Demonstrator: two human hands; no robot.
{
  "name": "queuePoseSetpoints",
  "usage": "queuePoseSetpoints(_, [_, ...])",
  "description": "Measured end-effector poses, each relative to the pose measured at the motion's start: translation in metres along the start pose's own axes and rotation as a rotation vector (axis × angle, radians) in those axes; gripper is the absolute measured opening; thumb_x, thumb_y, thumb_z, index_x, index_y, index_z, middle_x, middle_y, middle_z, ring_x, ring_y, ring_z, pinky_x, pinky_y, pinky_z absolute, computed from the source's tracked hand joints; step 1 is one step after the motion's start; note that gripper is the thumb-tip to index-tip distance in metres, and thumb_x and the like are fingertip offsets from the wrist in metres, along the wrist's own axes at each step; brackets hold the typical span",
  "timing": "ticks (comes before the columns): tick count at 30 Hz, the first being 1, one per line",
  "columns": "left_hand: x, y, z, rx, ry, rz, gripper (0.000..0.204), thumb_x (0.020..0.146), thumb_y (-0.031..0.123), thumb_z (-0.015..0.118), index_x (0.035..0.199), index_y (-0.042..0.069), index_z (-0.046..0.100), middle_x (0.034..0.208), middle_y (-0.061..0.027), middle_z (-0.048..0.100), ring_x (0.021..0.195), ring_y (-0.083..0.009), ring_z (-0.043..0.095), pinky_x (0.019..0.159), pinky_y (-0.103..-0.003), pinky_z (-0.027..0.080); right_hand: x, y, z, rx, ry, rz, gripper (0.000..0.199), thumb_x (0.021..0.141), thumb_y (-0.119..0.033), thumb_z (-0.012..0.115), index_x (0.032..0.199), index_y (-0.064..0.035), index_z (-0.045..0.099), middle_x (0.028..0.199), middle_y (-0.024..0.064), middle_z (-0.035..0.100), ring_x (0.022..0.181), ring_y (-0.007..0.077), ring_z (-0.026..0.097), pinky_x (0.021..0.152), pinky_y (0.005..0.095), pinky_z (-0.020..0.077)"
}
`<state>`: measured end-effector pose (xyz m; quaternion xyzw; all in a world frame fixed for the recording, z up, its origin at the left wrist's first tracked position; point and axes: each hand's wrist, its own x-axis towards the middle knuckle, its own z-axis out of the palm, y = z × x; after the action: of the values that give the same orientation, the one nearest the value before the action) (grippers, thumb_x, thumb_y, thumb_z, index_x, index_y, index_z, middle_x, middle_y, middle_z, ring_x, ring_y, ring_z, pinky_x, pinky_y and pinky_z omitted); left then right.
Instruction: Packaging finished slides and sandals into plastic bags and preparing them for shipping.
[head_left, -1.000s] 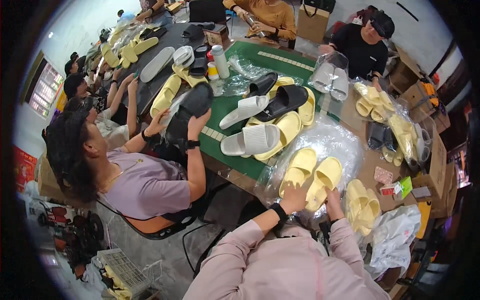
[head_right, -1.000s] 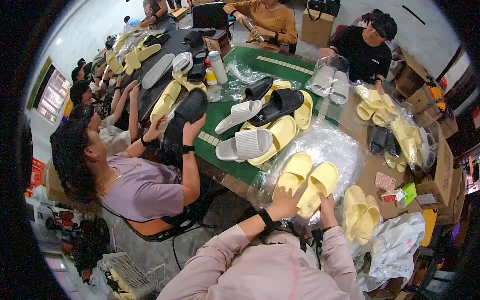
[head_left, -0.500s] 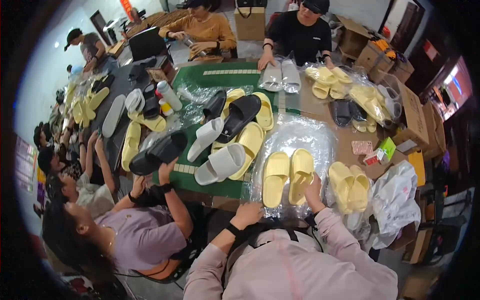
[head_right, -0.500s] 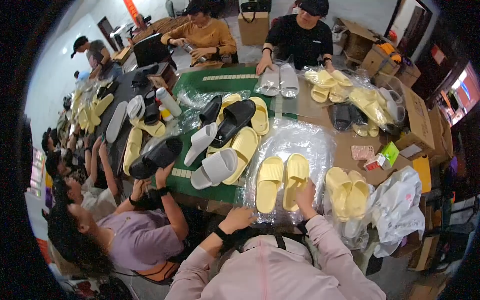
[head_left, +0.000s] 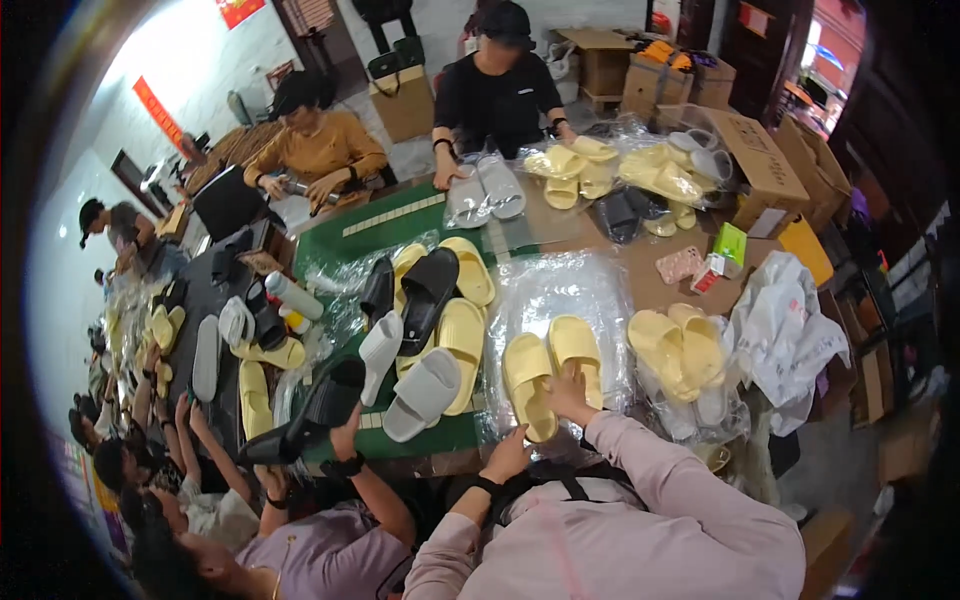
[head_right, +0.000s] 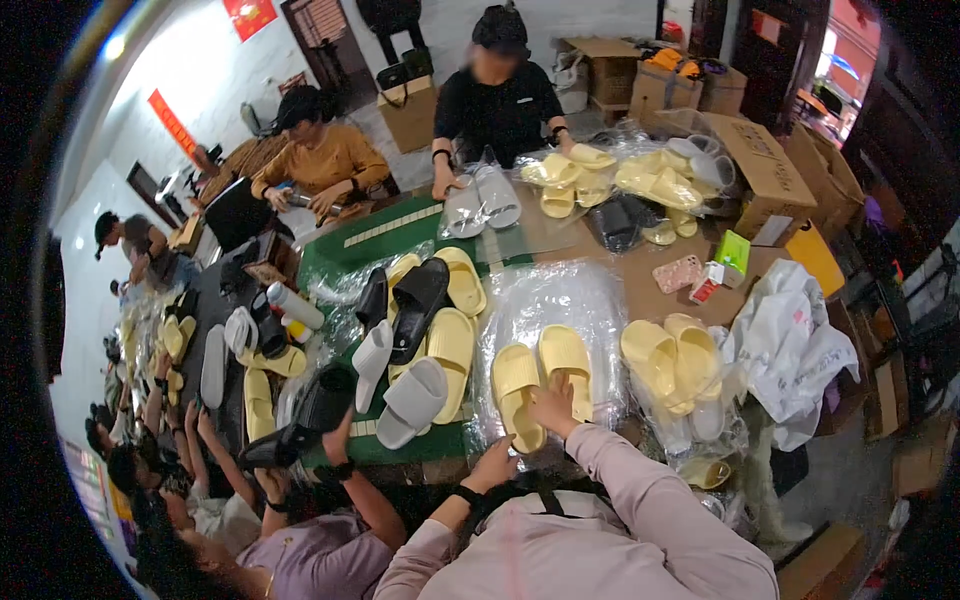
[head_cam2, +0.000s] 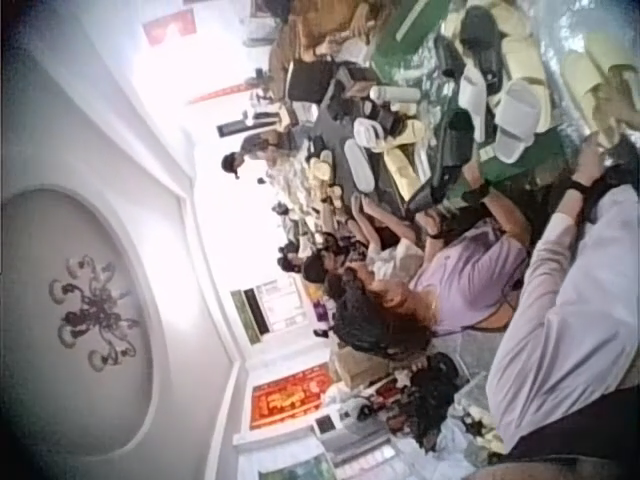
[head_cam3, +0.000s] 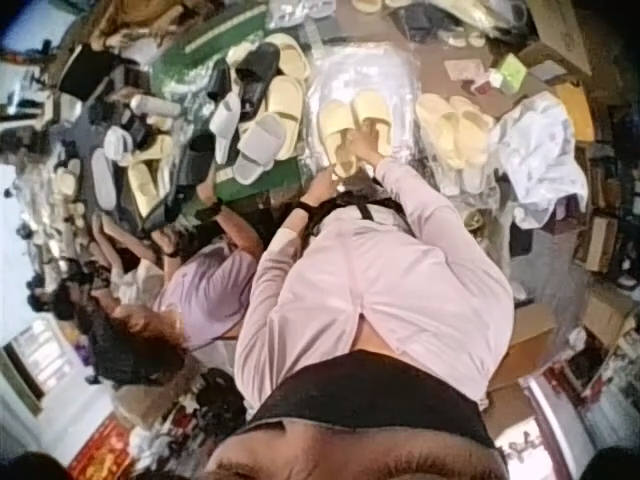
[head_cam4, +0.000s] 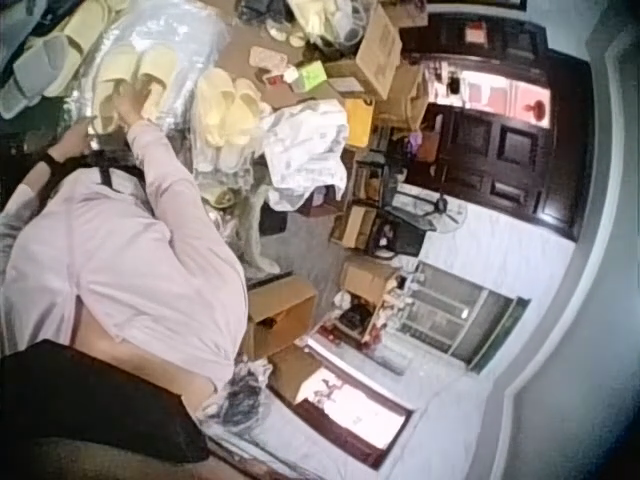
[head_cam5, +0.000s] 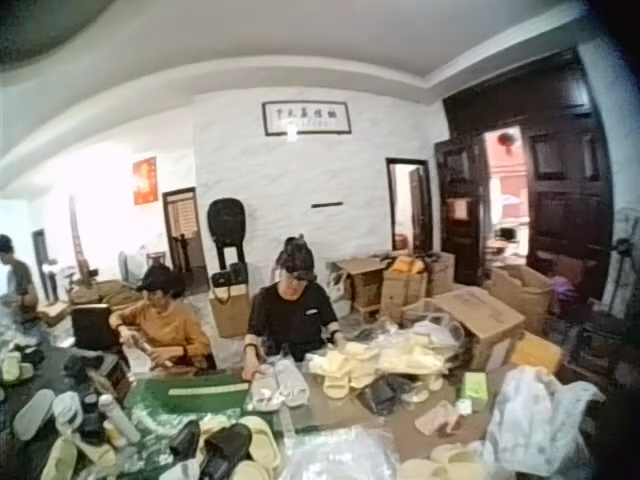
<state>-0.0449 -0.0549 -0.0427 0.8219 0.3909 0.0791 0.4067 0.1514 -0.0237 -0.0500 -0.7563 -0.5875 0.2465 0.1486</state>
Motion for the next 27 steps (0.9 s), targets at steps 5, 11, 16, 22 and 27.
queuePoseSetpoints(5, [0.015, 0.001, 0.004, -0.117, -0.046, -0.178, 0.047, 0.079, 0.009, 0.052, 0.121, 0.001, 0.032, 0.101, -0.0301, 0.053, 0.098, -0.0448, 0.050, 0.082, -0.047, 0.042, 0.017, 0.013, 0.005, 0.166, 0.107, 0.022, 0.032, 0.074, -0.025, 0.055, 0.097, -0.0033, 0.058, 0.111, 0.0237, 0.047, 0.109, 0.0396, 0.042, 0.088, 0.0427, 0.0394])
queuePoseSetpoints(11, [0.025, -0.001, -0.002, 0.170, 0.342, 0.159, 0.050, 0.076, 0.004, 0.050, 0.124, 0.001, 0.036, 0.127, -0.0285, 0.036, 0.114, -0.0424, 0.037, 0.095, -0.047, 0.032, -0.011, 0.015, -0.047, 0.875, 0.238, 0.096, 0.019, 0.079, -0.008, 0.050, 0.092, 0.0041, 0.056, 0.117, 0.0161, 0.048, 0.096, 0.0265, 0.054, 0.077, 0.0320, 0.0423])
queuePoseSetpoints(16, [0.041, 0.014, -0.005, 0.471, 0.134, 0.084, 0.062, 0.076, 0.010, 0.052, 0.133, 0.001, 0.029, 0.131, -0.0274, 0.031, 0.119, -0.0403, 0.036, 0.098, -0.044, 0.033, -0.060, 0.035, -0.095, 1.037, 0.283, 0.060, 0.032, 0.083, -0.001, 0.045, 0.114, 0.0024, 0.052, 0.119, 0.0077, 0.050, 0.103, 0.0145, 0.049, 0.084, 0.0241, 0.0395])
queuePoseSetpoints(22, [0.055, -0.009, 0.001, 0.685, 0.049, 0.055, 0.029, 0.079, 0.010, 0.049, 0.106, 0.008, 0.058, 0.106, -0.0123, 0.055, 0.094, -0.0256, 0.055, 0.076, -0.034, 0.046, -0.105, 0.031, -0.132, 1.127, -0.305, 0.049, 0.048, 0.082, 0.003, 0.049, 0.129, -0.0033, 0.041, 0.119, 0.0021, 0.050, 0.108, 0.0111, 0.045, 0.092, 0.0252, 0.0367])
queuePoseSetpoints(27, [0.067, 0.003, -0.013, 0.884, 0.137, 0.008, 0.016, 0.080, 0.019, 0.052, 0.074, 0.012, 0.066, 0.076, -0.0052, 0.062, 0.081, -0.0230, 0.058, 0.070, -0.034, 0.044, -0.119, 0.014, -0.153, 1.118, -0.490, 0.137, 0.034, 0.084, -0.006, 0.054, 0.117, -0.0011, 0.052, 0.103, 0.0006, 0.058, 0.088, 0.0068, 0.052, 0.074, 0.0221, 0.0434])
